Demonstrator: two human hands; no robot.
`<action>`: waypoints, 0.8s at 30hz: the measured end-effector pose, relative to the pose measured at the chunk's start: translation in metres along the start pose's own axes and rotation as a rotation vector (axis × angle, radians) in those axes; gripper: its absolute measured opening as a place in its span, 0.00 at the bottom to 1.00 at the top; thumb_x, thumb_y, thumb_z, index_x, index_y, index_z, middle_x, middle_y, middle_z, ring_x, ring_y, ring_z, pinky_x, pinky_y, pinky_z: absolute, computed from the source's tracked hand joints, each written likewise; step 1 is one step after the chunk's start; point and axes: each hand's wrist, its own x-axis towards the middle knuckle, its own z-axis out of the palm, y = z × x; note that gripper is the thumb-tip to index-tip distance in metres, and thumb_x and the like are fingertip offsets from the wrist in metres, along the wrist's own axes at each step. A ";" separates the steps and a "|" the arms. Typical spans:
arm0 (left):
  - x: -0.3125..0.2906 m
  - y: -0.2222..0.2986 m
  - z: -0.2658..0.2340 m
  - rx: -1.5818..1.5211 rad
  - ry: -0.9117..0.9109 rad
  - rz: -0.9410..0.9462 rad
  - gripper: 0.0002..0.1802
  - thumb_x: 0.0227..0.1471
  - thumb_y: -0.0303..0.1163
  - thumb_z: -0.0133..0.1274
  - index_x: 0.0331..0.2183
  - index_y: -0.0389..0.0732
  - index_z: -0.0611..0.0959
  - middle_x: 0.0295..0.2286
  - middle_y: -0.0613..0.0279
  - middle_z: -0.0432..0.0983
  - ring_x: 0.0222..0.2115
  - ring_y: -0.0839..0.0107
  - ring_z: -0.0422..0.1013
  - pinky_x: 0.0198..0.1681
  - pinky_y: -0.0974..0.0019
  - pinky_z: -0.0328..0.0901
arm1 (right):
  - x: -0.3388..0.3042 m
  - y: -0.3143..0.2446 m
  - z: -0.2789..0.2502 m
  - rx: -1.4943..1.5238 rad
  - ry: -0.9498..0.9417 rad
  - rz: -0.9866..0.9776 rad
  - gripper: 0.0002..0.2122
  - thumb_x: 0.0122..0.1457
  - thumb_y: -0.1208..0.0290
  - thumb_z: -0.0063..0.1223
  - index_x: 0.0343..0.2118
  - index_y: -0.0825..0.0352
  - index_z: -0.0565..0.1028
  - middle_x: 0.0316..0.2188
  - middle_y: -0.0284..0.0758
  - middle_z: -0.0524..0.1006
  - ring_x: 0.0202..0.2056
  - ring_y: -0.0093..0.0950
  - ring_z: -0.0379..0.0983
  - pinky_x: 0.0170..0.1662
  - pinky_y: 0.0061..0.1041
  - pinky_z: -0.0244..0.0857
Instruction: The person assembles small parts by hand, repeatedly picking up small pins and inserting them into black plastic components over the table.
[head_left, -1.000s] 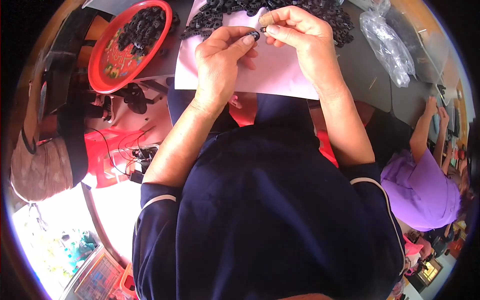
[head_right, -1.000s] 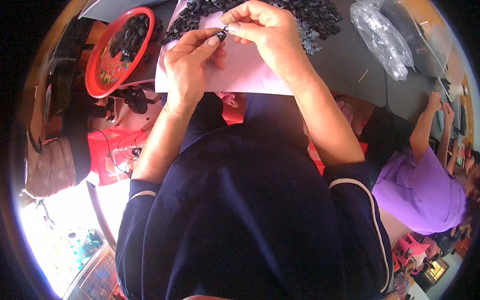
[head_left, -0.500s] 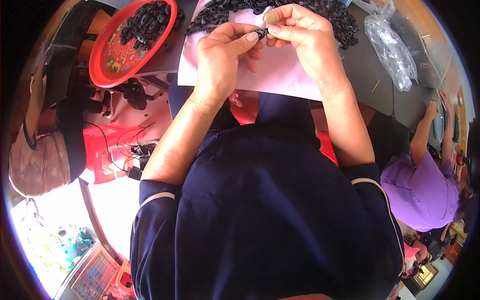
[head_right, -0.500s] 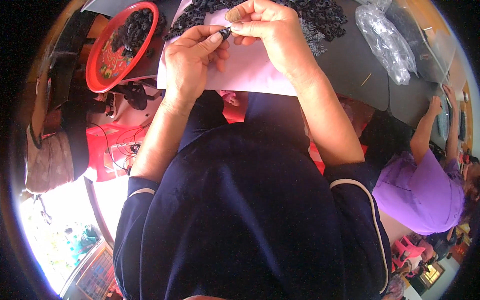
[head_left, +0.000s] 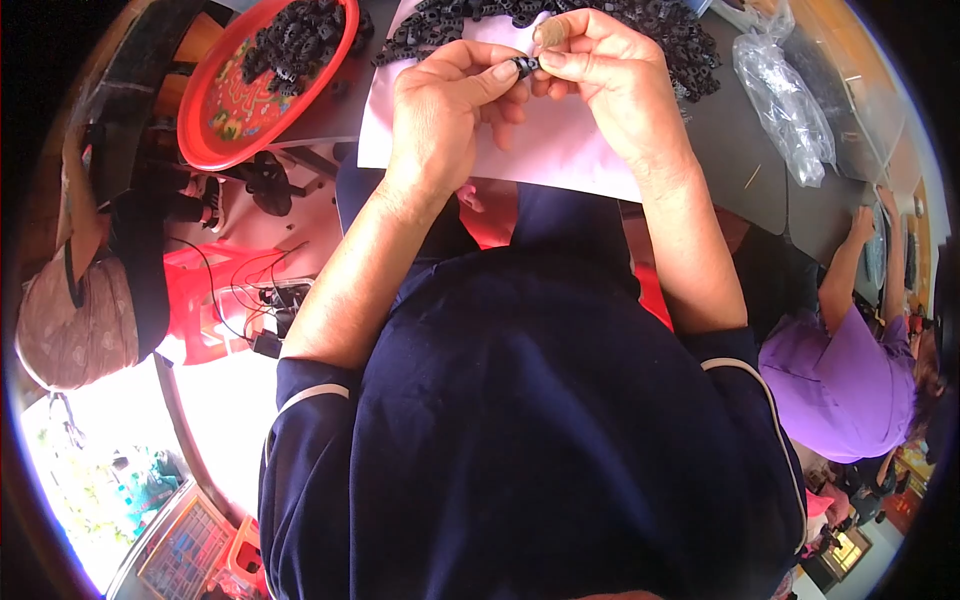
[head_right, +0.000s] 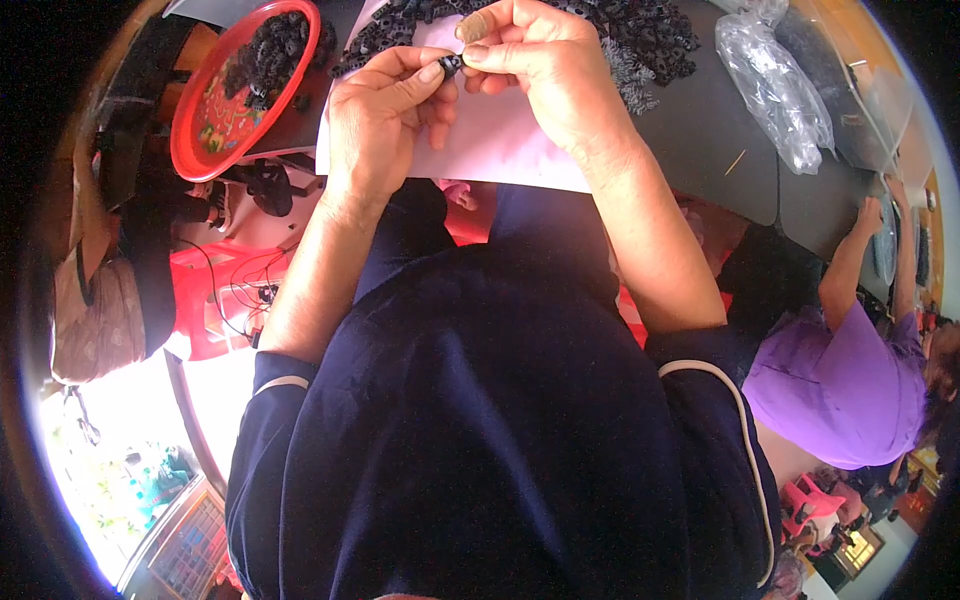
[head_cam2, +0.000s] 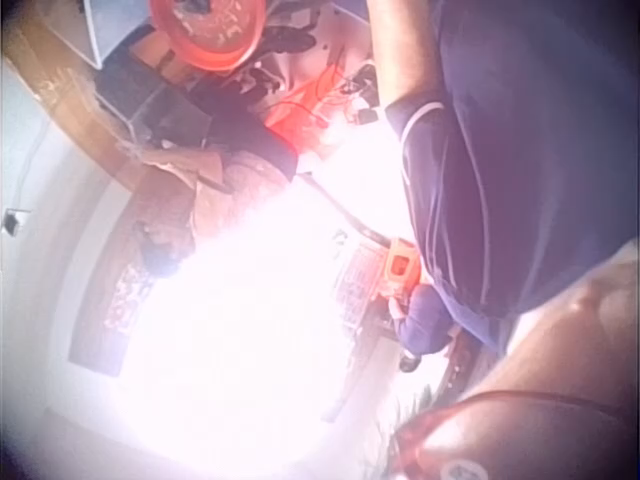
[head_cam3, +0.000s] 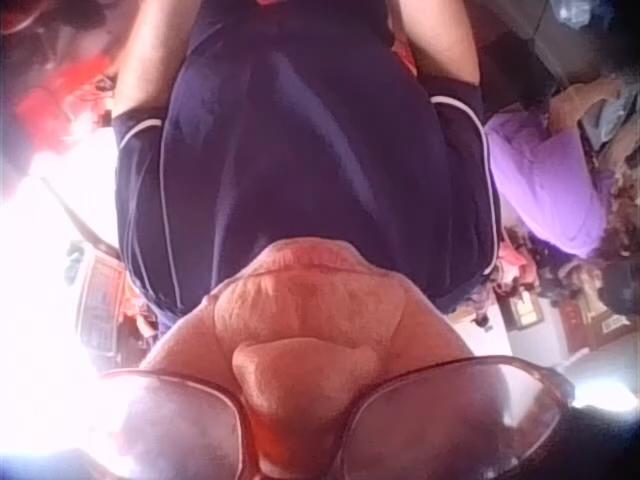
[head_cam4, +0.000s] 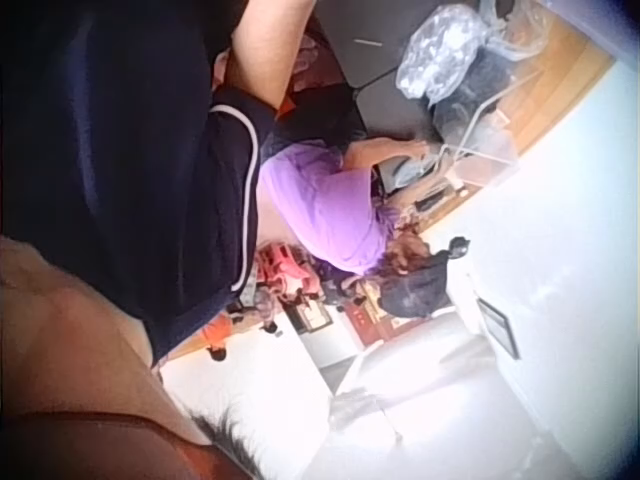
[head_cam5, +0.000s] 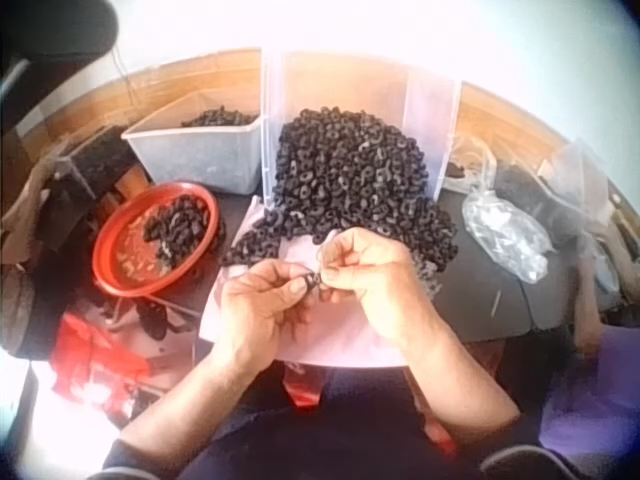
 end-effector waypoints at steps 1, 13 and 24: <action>0.001 -0.001 0.000 -0.035 -0.001 0.000 0.08 0.56 0.25 0.50 0.36 0.29 0.77 0.24 0.56 0.76 0.21 0.72 0.71 0.19 0.73 0.64 | 0.000 0.000 0.000 -0.001 0.001 0.001 0.04 0.52 0.80 0.54 0.32 0.68 0.74 0.26 0.31 0.75 0.27 0.21 0.72 0.32 0.18 0.64; 0.002 -0.002 -0.001 -0.056 0.003 0.002 0.06 0.55 0.24 0.52 0.33 0.30 0.78 0.22 0.57 0.76 0.18 0.74 0.71 0.16 0.75 0.62 | -0.002 -0.003 0.006 -0.027 0.045 -0.017 0.05 0.50 0.82 0.55 0.29 0.67 0.73 0.25 0.29 0.74 0.26 0.20 0.71 0.32 0.17 0.63; -0.002 -0.008 0.013 0.086 0.109 0.071 0.04 0.53 0.22 0.53 0.32 0.30 0.78 0.21 0.58 0.76 0.17 0.78 0.70 0.14 0.78 0.59 | 0.015 0.033 -0.006 -0.024 -0.225 -0.813 0.05 0.51 0.86 0.53 0.29 0.70 0.72 0.24 0.29 0.74 0.28 0.15 0.70 0.33 0.15 0.64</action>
